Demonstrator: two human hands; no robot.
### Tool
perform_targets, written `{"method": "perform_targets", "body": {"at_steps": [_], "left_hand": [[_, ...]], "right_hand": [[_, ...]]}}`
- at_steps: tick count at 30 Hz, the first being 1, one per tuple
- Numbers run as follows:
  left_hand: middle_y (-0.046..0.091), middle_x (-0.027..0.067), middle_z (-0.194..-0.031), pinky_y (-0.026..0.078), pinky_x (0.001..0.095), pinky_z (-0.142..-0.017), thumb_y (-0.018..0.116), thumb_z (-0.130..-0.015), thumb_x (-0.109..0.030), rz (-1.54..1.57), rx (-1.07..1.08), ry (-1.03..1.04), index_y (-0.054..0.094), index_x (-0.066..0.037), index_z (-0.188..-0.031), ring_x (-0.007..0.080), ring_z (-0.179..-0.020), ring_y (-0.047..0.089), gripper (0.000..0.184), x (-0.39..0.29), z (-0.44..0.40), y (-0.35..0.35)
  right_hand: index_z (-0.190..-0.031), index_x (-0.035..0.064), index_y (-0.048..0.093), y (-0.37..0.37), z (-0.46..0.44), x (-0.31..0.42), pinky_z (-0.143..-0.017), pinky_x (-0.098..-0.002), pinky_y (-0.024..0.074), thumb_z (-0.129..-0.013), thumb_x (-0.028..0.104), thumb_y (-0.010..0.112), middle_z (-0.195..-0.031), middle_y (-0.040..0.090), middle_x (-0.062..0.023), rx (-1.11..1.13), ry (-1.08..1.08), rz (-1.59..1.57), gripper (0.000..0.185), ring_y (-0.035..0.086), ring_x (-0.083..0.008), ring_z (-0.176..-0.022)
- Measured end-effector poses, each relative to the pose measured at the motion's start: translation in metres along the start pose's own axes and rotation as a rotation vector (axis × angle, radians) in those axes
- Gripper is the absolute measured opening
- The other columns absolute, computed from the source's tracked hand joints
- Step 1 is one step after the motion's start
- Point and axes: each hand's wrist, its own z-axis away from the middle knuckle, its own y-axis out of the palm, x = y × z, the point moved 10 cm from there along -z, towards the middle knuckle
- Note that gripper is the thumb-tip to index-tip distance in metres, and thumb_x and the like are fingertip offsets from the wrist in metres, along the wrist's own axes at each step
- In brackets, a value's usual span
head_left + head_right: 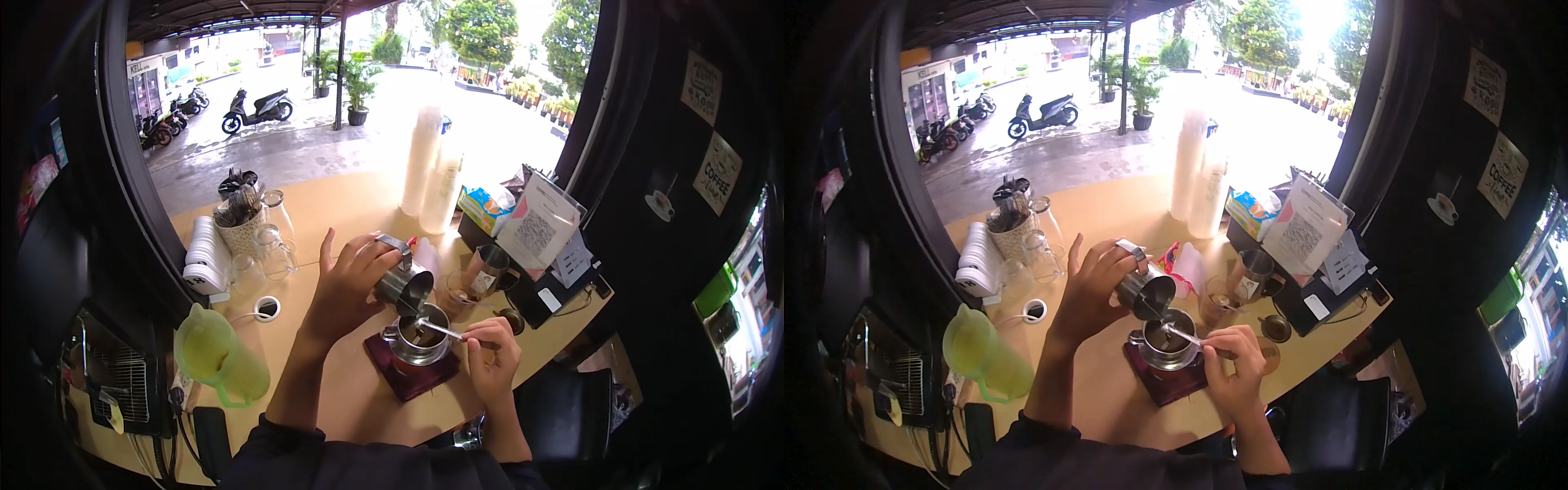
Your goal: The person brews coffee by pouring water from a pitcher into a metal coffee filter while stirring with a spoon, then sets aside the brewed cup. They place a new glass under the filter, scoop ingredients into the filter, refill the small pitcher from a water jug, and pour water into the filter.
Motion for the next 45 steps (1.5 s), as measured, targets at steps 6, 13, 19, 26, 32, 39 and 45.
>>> {"method": "perform_targets", "body": {"at_steps": [6,13,19,26,32,39,45], "left_hand": [[0.055,-0.0014,-0.122,0.012,0.0661,-0.114,0.081,-0.061,-0.015,0.004,-0.020,0.005,0.055,-0.019,-0.124,0.0229,-0.128,0.047,0.068,-0.001,0.000,-0.003],[0.056,-0.0018,-0.122,0.013,0.0661,-0.114,0.082,-0.060,-0.016,-0.019,-0.028,0.019,0.055,-0.019,-0.123,0.0223,-0.129,0.046,0.068,-0.004,0.001,-0.006],[0.057,-0.0007,-0.122,0.014,0.0630,-0.115,0.084,-0.062,-0.021,-0.055,-0.025,0.015,0.060,-0.022,-0.117,0.0244,-0.128,0.048,0.060,-0.004,0.000,-0.004],[0.058,-0.0007,-0.120,0.014,0.0636,-0.115,0.083,-0.063,-0.020,-0.080,-0.022,0.021,0.059,-0.021,-0.115,0.0240,-0.129,0.047,0.058,-0.007,0.000,-0.005],[0.058,-0.0009,-0.120,0.013,0.0637,-0.115,0.083,-0.063,-0.021,-0.043,-0.028,0.021,0.059,-0.021,-0.115,0.0238,-0.129,0.047,0.058,-0.007,0.000,-0.006],[0.058,-0.0006,-0.121,0.013,0.0636,-0.115,0.084,-0.062,-0.025,-0.092,-0.028,0.025,0.059,-0.020,-0.115,0.0243,-0.128,0.048,0.058,-0.006,0.000,-0.003],[0.058,0.0007,-0.122,0.014,0.0644,-0.114,0.084,-0.063,-0.026,-0.094,-0.031,0.044,0.059,-0.018,-0.114,0.0251,-0.128,0.048,0.058,-0.008,-0.001,-0.003]], "right_hand": [[-0.085,-0.0011,0.060,-0.002,-0.001,0.003,-0.064,-0.0264,0.0518,-0.082,-0.009,0.063,-0.086,0.065,-0.0119,-0.046,0.020,-0.020,0.009,0.061,-0.0204,-0.081],[-0.084,-0.0016,0.060,-0.006,0.002,-0.003,-0.064,-0.0263,0.0516,-0.083,-0.008,0.063,-0.086,0.064,-0.0122,-0.077,0.052,-0.066,0.007,0.061,-0.0203,-0.080],[-0.085,-0.0026,0.060,0.002,-0.001,0.007,-0.065,-0.0259,0.0523,-0.084,-0.007,0.062,-0.089,0.063,-0.0120,0.018,-0.045,0.049,0.005,0.061,-0.0186,-0.080],[-0.086,-0.0013,0.061,0.002,-0.003,0.004,-0.066,-0.0288,0.0519,-0.082,-0.007,0.066,-0.085,0.064,-0.0122,-0.038,0.058,-0.009,0.008,0.061,-0.0222,-0.078],[-0.085,-0.0011,0.062,-0.002,-0.004,0.018,-0.065,-0.0306,0.0511,-0.080,-0.007,0.068,-0.082,0.064,-0.0122,-0.029,-0.098,0.153,0.010,0.061,-0.0244,-0.078],[-0.085,-0.0011,0.061,0.001,-0.008,0.017,-0.064,-0.0297,0.0502,-0.080,-0.007,0.067,-0.084,0.064,-0.0121,-0.010,-0.037,0.093,0.009,0.060,-0.0239,-0.079],[-0.085,-0.0005,0.059,0.004,-0.002,0.013,-0.066,-0.0325,0.0490,-0.079,-0.006,0.067,-0.083,0.064,-0.0125,0.003,-0.083,0.098,0.011,0.060,-0.0254,-0.077]]}}
